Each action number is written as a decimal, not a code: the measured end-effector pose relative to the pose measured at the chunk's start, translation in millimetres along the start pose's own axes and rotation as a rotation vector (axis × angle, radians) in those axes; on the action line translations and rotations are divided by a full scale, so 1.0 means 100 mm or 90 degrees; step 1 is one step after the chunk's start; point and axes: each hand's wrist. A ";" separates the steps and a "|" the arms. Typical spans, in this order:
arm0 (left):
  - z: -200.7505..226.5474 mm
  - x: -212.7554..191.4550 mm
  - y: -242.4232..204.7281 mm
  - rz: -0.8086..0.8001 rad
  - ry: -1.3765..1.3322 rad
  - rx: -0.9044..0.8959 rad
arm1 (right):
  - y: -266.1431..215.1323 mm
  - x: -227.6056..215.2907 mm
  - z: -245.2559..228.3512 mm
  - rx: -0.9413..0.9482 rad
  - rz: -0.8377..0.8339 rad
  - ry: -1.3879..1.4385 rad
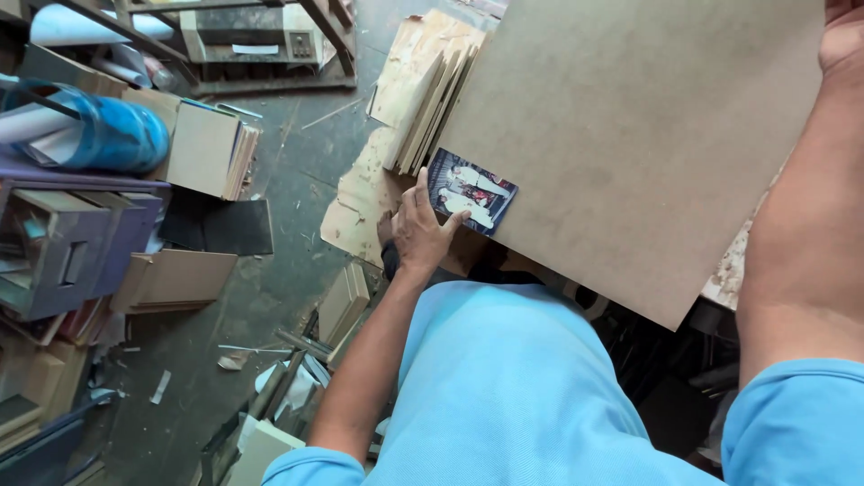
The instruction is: Arranging several printed photos onto a mounting board or page.
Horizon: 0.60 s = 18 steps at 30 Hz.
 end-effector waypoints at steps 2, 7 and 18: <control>0.01 -0.04 -0.01 -0.017 -0.010 0.000 | 0.02 -0.10 -0.09 0.006 0.002 0.029; -0.01 0.06 0.03 0.038 0.053 0.075 | -0.10 -0.26 -0.58 0.027 0.064 0.114; 0.08 -0.04 0.05 -0.019 0.020 0.011 | -0.77 0.57 -0.73 -0.033 0.145 -0.014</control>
Point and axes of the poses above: each hand's wrist, its own y-axis towards the middle knuckle, its own x-axis out of the palm, z = x × y, and after that the axes turned 2 degrees about y, right-handed
